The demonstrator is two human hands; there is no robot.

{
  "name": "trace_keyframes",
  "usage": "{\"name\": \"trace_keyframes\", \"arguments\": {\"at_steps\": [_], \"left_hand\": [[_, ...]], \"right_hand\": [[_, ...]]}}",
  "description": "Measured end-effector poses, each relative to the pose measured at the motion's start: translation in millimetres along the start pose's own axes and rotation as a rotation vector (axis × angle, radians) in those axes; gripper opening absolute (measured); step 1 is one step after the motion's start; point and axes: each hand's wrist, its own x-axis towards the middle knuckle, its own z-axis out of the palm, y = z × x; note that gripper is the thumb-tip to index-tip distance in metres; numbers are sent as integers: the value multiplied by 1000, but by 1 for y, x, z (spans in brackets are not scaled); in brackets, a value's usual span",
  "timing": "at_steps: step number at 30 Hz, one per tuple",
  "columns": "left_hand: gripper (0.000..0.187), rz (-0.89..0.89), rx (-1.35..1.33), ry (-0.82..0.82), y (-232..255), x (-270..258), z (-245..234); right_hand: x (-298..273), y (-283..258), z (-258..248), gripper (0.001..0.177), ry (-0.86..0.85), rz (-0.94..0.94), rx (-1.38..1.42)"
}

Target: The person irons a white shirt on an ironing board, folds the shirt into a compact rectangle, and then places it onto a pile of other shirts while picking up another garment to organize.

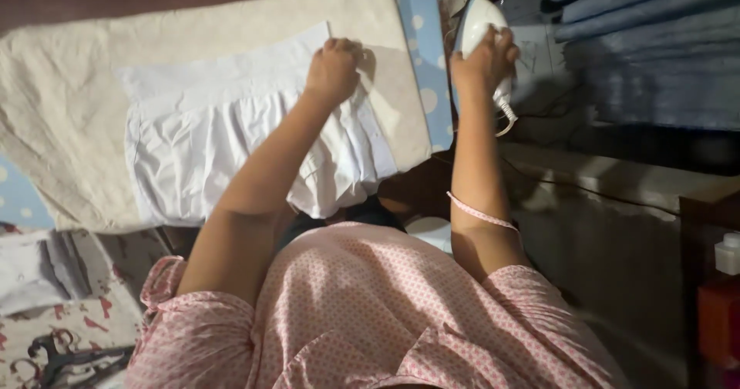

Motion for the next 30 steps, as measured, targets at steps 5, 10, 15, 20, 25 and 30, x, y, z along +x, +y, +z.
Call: {"name": "trace_keyframes", "arguments": {"at_steps": [5,10,15,20,25,30], "left_hand": [[40,99,185,14,-21,-12,-2],[34,145,448,-49,-15,-18,-8],[10,218,325,0,-14,-37,-35],[13,320,263,121,-22,-59,-77],[16,359,290,223,-30,-101,-140],[13,347,229,455,-44,-156,-212]], "right_hand": [[-65,-53,32,41,-36,-323,294],[-123,-89,60,41,-87,-503,448],[-149,-105,63,45,-201,-488,451],[-165,-114,53,50,-286,-547,515],[-188,-126,29,48,-504,-519,668],[-210,-144,-10,51,-571,-567,606]]}}
